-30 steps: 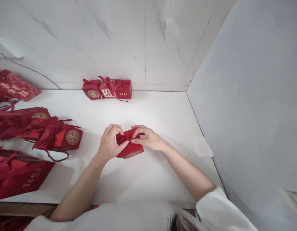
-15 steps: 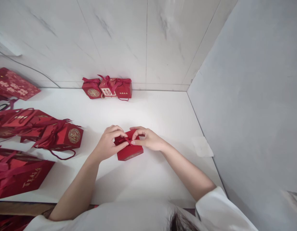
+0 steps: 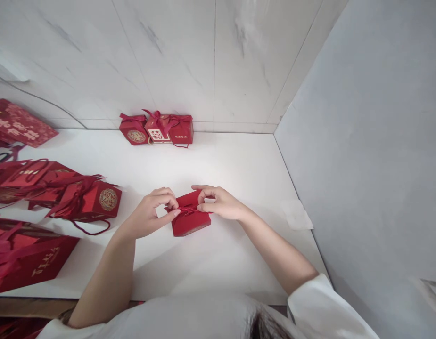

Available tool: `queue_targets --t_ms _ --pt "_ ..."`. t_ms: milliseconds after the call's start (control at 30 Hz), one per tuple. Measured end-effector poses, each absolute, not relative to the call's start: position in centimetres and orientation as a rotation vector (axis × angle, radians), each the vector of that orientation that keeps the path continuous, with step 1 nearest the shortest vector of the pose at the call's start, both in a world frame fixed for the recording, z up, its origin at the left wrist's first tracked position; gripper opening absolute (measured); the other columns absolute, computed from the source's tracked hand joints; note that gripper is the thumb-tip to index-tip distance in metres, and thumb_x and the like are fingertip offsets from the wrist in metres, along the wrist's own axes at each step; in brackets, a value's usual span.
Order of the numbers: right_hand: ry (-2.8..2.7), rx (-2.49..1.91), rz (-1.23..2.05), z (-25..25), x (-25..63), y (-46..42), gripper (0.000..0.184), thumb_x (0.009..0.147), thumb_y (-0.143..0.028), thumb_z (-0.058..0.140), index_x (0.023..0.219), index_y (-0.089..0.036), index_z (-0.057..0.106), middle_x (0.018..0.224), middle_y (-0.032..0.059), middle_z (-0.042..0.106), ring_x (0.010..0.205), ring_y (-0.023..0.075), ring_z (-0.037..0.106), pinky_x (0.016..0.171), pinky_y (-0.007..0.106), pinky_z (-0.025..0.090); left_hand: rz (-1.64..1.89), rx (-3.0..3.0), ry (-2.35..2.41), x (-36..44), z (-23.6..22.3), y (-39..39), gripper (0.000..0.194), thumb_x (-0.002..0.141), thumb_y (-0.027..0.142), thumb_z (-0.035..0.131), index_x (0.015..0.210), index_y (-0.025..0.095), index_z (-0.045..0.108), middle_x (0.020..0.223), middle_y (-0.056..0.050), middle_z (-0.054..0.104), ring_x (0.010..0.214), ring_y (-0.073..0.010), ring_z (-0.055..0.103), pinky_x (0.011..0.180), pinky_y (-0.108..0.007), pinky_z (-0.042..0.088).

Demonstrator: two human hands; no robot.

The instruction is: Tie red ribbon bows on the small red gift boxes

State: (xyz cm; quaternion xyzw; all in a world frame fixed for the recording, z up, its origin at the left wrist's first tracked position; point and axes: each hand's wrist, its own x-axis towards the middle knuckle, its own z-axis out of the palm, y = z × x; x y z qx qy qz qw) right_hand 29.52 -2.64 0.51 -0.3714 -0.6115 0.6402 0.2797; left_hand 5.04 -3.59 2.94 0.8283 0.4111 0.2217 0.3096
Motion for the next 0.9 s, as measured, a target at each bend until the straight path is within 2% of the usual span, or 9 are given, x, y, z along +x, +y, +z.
queue_targets --t_ms 167,367,433,567,700,800,900 --pt "-1.658 -1.103 1.685 1.2 30.0 -2.6 0.011 0.077 -0.02 0.062 0.067 -0.021 0.058 0.148 0.0079 0.048 0.138 0.0297 0.042 0.102 0.043 0.039 0.518 2.165 1.09 4.5 3.5 -3.6 0.013 0.081 0.015 0.056 0.069 0.019 0.055 0.075 0.0 0.056 0.069 -0.0127 0.051 0.066 -0.026 0.044" --pt "-1.742 -1.264 1.556 1.3 30.9 -2.3 0.009 0.077 -0.022 0.064 0.068 -0.022 0.061 0.15 0.0072 0.046 0.147 0.0263 0.027 0.116 0.046 0.022 0.474 2.134 1.141 4.3 3.3 -3.6 0.011 0.075 0.013 0.055 0.066 0.02 0.056 0.074 0.0 0.058 0.067 -0.0126 0.052 0.06 -0.023 0.043" --pt "-1.763 -1.276 1.558 1.3 31.0 -2.2 0.011 0.077 -0.024 0.065 0.067 -0.022 0.06 0.148 0.007 0.047 0.147 0.0261 0.027 0.116 0.046 0.024 0.454 2.122 1.184 4.1 3.0 -3.4 0.01 0.074 0.014 0.056 0.066 0.02 0.057 0.074 0.001 0.059 0.067 -0.0127 0.053 0.056 -0.023 0.042" --pt "-1.787 -1.249 1.552 1.7 31.4 -2.2 0.013 0.081 -0.034 0.067 0.077 -0.023 0.063 0.146 0.0069 0.049 0.14 0.0278 0.039 0.112 0.048 0.031 0.463 2.1 1.296 3.7 2.3 -2.7 0.012 0.081 0.026 0.058 0.072 0.02 0.064 0.072 0.0 0.061 0.064 -0.0137 0.057 0.051 -0.023 0.042" --pt "-1.785 -1.307 1.529 2.4 31.9 -2.2 0.03 0.088 -0.052 0.058 0.088 -0.025 0.07 0.143 0.0058 0.052 0.134 0.0296 0.046 0.113 0.05 0.03 0.622 2.1 1.346 3.7 1.9 -2.3 0.022 0.085 0.042 0.061 0.085 0.021 0.067 0.082 -0.003 0.06 0.071 -0.0154 0.059 0.048 -0.022 0.043" --pt "-1.77 -1.34 1.531 2.5 32.0 -2.2 0.037 0.091 -0.057 0.051 0.087 -0.026 0.071 0.144 0.0043 0.051 0.13 0.0299 0.049 0.11 0.05 0.033 0.754 2.141 1.231 4.4 2.0 -2.7 0.019 0.085 0.04 0.065 0.095 0.025 0.072 0.095 -0.005 0.059 0.087 -0.0176 0.06 0.061 -0.025 0.051" --pt "-1.798 -1.346 1.465 2.4 32.0 -2.2 0.032 0.091 -0.054 0.053 0.087 -0.026 0.069 0.14 0.0041 0.054 0.129 0.0282 0.049 0.11 0.049 0.032 0.708 2.28 0.946 5.3 2.4 -3.3 0.01 0.086 0.029 0.066 0.088 0.029 0.076 0.096 -0.005 0.059 0.091 -0.0176 0.058 0.081 -0.031 0.053"
